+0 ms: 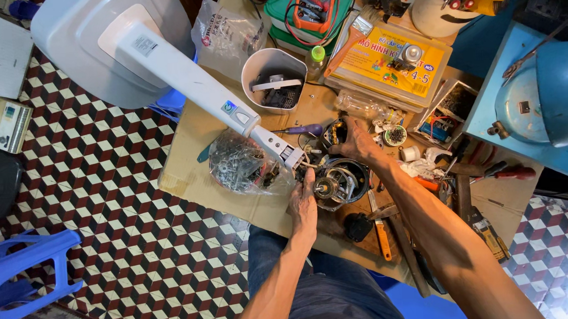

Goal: The person disassembles a small electric motor, removes the rotor, and cleans internal components using a cloth and lubricant. They then reassemble the motor parts and tighten screws with a screwdriver.

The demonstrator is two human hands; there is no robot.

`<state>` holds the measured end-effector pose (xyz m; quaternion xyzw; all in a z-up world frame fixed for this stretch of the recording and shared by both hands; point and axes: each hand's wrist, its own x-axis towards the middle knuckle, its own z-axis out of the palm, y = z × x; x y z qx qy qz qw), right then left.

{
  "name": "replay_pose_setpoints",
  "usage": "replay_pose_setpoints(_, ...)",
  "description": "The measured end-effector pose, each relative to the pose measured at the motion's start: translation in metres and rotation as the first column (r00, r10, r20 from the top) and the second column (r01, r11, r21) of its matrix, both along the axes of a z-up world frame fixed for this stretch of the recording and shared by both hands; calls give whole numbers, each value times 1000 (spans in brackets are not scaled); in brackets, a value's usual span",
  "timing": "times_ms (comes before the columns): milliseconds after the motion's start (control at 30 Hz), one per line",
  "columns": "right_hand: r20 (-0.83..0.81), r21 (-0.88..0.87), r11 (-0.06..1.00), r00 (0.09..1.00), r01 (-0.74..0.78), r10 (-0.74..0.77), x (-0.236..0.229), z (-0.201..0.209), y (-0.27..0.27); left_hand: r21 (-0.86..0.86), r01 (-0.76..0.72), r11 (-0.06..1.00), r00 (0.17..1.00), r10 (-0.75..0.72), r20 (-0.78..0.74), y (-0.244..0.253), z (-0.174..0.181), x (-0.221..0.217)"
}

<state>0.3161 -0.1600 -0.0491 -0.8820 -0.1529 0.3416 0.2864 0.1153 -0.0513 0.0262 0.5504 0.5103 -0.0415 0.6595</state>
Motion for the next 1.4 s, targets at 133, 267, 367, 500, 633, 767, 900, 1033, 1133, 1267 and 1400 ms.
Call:
replay_pose_setpoints(133, -117, -1, 998, 991, 59, -58, 2, -9, -3, -85, -12, 996, 997, 6, -80, 4, 4, 0)
replay_pose_setpoints(267, -146, -31, 997, 987, 67, -71, 2, -4, 1, -153, -49, 987, 999, 44, -32, 7, 6, -1)
replay_pose_setpoints(367, -164, -54, 996, 984, 66, -74, 2, 8, -1, -169, 17, 986, 1000, -20, -18, 12, 5, -10)
replay_pose_setpoints(500, -78, -87, 996, 996, 27, -34, 0, 19, -6, -208, -26, 978, 1000, 29, 11, 14, 1, -15)
replay_pose_setpoints(633, -99, -8, 1000, 995, 7, -8, 0, 18, -11, -227, -51, 973, 997, 64, 50, 14, -5, -17)
replay_pose_setpoints(767, -72, 33, 999, 997, -17, 19, -1, 13, -14, -269, -37, 963, 998, 48, 35, 15, -11, -17)
replay_pose_setpoints(900, -160, 84, 996, 987, 16, -3, -5, 21, -14, -315, -44, 948, 995, 69, 69, 18, -11, -22)
replay_pose_setpoints(1033, -97, 193, 979, 994, 72, -54, -11, 59, -18, -321, -19, 947, 989, 65, 132, 20, -10, -27)
replay_pose_setpoints(1133, -120, 227, 909, 936, 351, -331, -30, 103, -25, -364, 0, 931, 980, 73, 188, 23, -10, -31)
replay_pose_setpoints(1267, -76, 388, 741, 820, 549, -568, -84, 149, -45, -190, 159, 969, 977, -126, 171, 39, 0, -49)
replay_pose_setpoints(1400, -16, 456, 581, 660, 674, -751, -145, 175, -68, 81, 273, 959, 940, -283, 191, 62, 55, -57)
